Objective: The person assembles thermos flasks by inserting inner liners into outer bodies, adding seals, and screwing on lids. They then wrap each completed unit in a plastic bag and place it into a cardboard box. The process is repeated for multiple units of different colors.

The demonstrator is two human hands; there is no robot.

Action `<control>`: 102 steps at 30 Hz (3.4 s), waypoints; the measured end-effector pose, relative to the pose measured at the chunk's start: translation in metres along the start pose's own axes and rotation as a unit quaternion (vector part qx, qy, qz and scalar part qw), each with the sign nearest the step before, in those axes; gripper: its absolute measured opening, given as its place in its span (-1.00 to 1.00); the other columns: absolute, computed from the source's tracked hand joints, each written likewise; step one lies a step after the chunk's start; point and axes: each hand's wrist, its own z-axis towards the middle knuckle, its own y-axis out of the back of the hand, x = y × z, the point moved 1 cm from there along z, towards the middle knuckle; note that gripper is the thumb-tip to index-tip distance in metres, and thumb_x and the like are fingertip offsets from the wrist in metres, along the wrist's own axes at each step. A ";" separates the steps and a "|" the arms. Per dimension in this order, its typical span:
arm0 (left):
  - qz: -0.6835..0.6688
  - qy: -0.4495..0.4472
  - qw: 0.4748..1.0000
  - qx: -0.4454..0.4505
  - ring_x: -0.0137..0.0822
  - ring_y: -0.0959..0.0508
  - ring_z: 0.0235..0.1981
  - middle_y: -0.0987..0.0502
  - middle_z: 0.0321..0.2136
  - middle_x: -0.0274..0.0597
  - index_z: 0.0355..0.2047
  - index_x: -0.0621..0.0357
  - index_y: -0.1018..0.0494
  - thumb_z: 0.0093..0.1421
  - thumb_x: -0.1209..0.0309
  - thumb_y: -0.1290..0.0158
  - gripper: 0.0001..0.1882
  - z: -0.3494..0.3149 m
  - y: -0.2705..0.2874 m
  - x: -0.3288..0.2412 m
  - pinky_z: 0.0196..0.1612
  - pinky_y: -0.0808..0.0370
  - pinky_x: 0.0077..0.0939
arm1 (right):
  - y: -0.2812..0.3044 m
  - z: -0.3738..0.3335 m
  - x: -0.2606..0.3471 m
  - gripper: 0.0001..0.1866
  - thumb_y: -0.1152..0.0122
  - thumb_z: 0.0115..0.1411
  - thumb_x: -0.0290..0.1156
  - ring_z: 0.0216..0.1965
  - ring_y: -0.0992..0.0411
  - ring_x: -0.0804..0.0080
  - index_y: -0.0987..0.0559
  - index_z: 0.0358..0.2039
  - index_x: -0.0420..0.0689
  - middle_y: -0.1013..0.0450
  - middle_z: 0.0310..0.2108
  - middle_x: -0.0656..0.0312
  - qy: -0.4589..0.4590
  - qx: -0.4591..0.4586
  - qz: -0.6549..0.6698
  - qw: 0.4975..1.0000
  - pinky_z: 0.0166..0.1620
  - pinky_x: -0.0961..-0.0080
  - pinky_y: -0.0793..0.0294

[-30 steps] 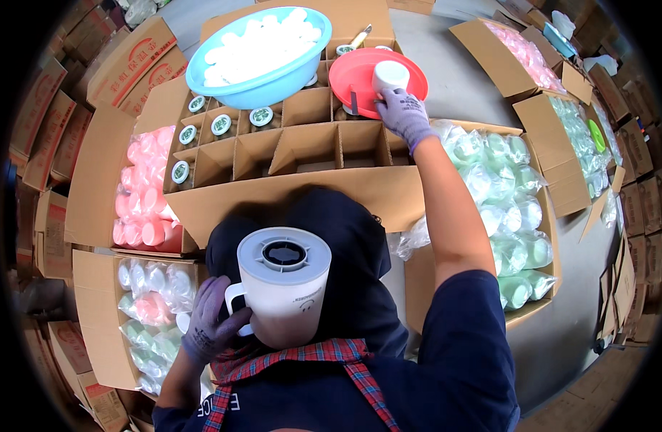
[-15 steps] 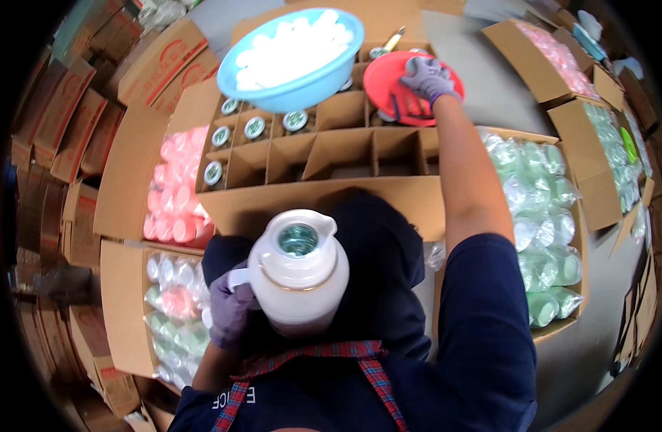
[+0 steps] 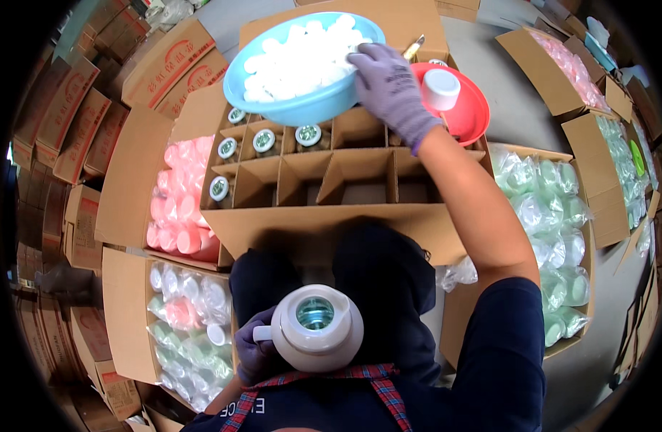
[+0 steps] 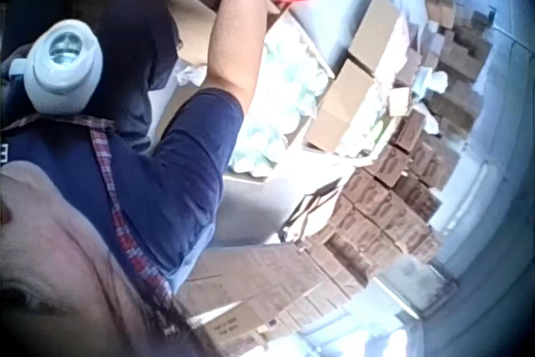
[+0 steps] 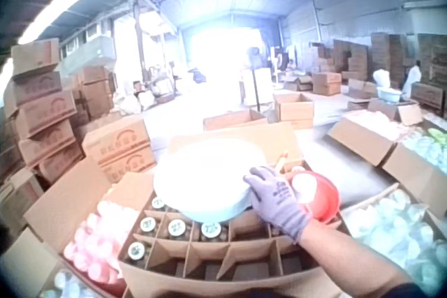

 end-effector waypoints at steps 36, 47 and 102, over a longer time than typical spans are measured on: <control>0.004 0.094 0.995 0.023 -0.23 -0.56 0.00 -0.51 0.08 0.15 -0.32 0.39 -0.57 0.04 -0.15 -0.29 -0.31 0.013 0.004 0.013 0.01 -0.49 -0.39 | 0.154 -0.051 0.165 -0.53 -0.32 0.00 -0.48 -0.12 -0.49 0.11 -0.52 -0.01 -0.09 -0.43 -0.13 0.10 -0.006 0.337 0.566 0.752 -0.06 0.27 -0.48; 0.020 0.081 0.996 0.021 -0.18 -0.58 -0.02 -0.55 0.02 0.16 -0.40 0.37 -0.55 0.02 -0.12 -0.32 -0.35 0.015 0.005 0.016 0.03 -0.49 -0.35 | 0.153 -0.087 0.158 -0.57 -0.40 0.08 -0.20 -0.10 -0.54 0.01 -0.60 -0.15 -0.26 -0.52 -0.04 -0.02 0.059 0.251 0.514 0.818 -0.04 0.21 -0.52; 0.176 -0.451 0.867 0.119 0.24 -0.41 0.10 -0.52 -0.10 0.11 -0.29 0.12 -0.51 0.19 0.23 -0.19 -0.77 -0.023 -0.016 0.002 0.27 -0.19 0.19 | 0.112 -0.105 0.206 -0.28 -0.22 0.21 0.13 0.15 -0.35 0.25 -0.49 0.10 -0.28 -0.44 0.09 0.05 -0.185 0.382 0.484 0.766 0.22 0.33 -0.25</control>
